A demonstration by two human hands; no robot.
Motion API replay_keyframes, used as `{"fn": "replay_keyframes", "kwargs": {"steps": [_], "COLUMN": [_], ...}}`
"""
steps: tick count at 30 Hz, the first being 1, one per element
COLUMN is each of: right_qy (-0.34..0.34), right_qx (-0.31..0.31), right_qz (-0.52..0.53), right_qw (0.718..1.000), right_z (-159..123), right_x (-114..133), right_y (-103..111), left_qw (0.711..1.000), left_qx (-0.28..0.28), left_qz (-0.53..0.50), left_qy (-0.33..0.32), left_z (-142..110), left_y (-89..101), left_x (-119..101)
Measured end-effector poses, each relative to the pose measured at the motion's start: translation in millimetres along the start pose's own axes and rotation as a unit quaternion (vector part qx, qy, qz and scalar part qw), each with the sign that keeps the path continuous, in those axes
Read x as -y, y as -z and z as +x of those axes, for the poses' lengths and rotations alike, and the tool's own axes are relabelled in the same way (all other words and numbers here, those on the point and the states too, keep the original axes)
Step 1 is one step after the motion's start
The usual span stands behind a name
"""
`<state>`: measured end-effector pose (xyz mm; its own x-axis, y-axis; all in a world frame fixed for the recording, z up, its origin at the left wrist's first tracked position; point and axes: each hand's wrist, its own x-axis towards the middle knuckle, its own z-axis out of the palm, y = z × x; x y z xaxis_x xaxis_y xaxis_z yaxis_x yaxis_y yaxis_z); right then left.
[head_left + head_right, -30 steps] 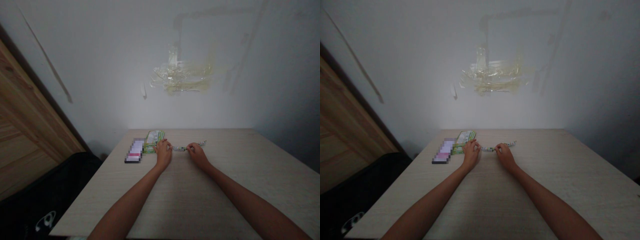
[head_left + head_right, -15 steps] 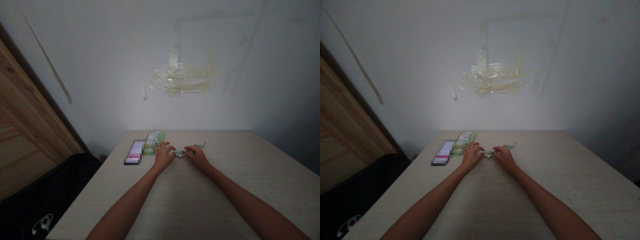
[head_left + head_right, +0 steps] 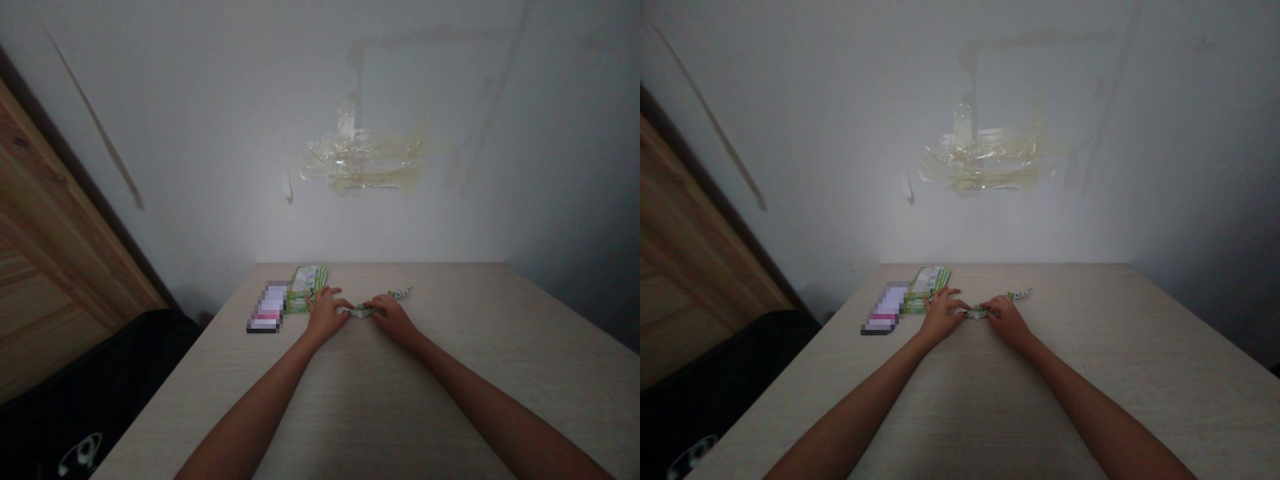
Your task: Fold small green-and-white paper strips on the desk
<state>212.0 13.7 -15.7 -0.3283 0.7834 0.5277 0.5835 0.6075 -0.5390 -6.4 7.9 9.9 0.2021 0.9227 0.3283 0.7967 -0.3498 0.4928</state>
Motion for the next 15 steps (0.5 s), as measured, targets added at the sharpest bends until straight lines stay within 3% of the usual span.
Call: {"fn": "replay_keyframes", "kwargs": {"steps": [15], "right_qy": [-0.004], "right_qx": [0.012], "right_qz": [0.013], "right_qw": [1.0], "right_z": [0.0], "right_x": [-0.4], "right_y": [1.9], "left_qw": [0.998], "left_qx": [0.045], "left_qz": [0.034], "left_qy": [-0.033], "left_z": [-0.6], "left_y": [10.6], "left_x": [2.0]}}
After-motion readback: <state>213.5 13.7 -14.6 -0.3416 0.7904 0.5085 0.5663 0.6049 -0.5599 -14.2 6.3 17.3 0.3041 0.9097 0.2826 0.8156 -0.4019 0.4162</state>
